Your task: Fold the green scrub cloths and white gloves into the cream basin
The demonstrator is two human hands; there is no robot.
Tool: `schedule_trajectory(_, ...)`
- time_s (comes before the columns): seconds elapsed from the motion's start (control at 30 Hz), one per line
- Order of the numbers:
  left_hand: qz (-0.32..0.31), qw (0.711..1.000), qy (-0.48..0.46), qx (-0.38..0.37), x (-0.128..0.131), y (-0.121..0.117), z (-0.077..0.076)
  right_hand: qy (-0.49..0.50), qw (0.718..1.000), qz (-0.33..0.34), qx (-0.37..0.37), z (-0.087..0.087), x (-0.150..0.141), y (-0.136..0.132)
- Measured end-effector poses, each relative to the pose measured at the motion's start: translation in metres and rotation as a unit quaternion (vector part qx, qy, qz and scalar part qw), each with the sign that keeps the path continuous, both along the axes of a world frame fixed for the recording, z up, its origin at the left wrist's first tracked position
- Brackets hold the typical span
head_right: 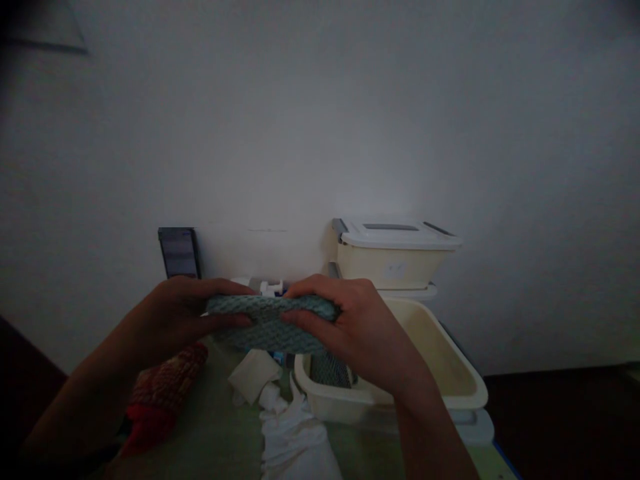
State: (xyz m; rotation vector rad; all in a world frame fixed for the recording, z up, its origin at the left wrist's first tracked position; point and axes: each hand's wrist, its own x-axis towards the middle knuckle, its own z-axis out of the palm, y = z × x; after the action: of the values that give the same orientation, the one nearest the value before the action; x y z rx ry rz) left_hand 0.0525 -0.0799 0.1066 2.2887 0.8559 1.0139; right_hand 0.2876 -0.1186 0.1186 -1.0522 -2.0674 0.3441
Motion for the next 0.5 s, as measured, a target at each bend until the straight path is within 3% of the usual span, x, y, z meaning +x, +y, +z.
schedule_trajectory(0.17, 0.021, 0.992, -0.113, -0.046, 0.010, -0.004, -0.001, 0.016, 0.992, 0.037, -0.120, 0.000, 0.013, -0.001)
schedule_trajectory(0.3, 0.101, 0.950, -0.282, -0.093, 0.032, -0.006, -0.007, 0.158, 0.976, 0.027, -0.150, 0.000, 0.024, 0.002)
schedule_trajectory(0.4, 0.116, 0.919, -0.356, -0.125, 0.048, -0.006, -0.013, 0.358, 0.918, 0.057, -0.159, 0.001, 0.026, 0.010)
schedule_trajectory(0.5, 0.034, 0.928, -0.332, -0.165, 0.061, -0.010, -0.019, 0.521, 0.844, 0.028, -0.125, 0.003, 0.021, 0.015)
